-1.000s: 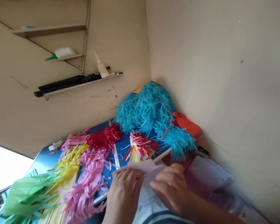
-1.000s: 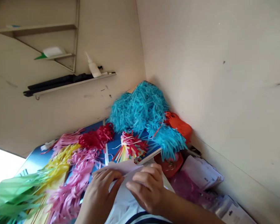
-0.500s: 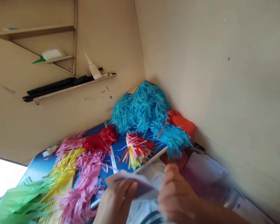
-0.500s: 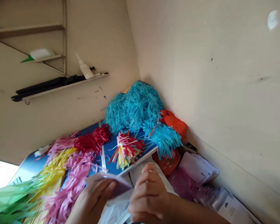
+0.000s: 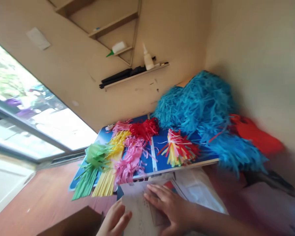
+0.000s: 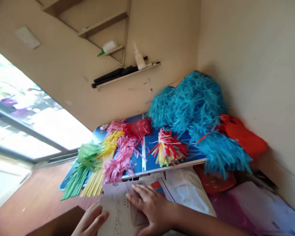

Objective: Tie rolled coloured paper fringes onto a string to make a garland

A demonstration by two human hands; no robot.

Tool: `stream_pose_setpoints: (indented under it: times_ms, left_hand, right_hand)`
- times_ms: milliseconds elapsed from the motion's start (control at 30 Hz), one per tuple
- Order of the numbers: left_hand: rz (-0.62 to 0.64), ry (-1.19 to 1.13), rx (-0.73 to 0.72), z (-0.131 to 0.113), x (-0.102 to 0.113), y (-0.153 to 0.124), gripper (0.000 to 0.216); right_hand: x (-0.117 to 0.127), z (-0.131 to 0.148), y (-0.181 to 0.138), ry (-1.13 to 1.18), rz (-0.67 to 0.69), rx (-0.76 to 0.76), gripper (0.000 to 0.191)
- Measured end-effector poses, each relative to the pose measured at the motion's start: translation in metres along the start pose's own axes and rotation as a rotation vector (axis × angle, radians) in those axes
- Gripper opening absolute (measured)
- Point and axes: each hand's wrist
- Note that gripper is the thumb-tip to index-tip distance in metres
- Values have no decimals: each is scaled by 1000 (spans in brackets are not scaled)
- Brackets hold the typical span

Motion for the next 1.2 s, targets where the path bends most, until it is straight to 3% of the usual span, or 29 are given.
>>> stream_pose_setpoints:
  times_ms: [133, 233, 300, 433, 633, 933, 1200]
  left_hand:
    - [-1, -337, 276, -2, 11, 1, 50]
    - [27, -633, 345, -12, 10, 1, 45]
    - [37, -713, 359, -13, 11, 0, 41]
    - [34, -766, 393, -2, 16, -4, 35]
    - [0, -829, 434, 12, 20, -1, 32]
    - [-32, -828, 457, 18, 14, 2, 29]
    - [4, -828, 473, 24, 13, -2, 36]
  right_hand:
    - [-8, 2, 25, -74, -52, 77, 95]
    - [-15, 16, 53, -23, -87, 98, 83]
    - [-21, 27, 73, 9, -122, 69, 70]
    - [-31, 44, 100, 49, -173, 17, 49]
    - [-39, 50, 107, 92, -211, 47, 23]
    - [-41, 51, 107, 176, -257, -25, 23]
    - [-48, 55, 104, 159, -277, 45, 9]
Point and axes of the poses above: each hand's wrist, its own y-axis towards the middle knuckle, its own x-axis out of the back of the hand, z = x × y, and after that the axes turned 10 degrees about -x, right-handed
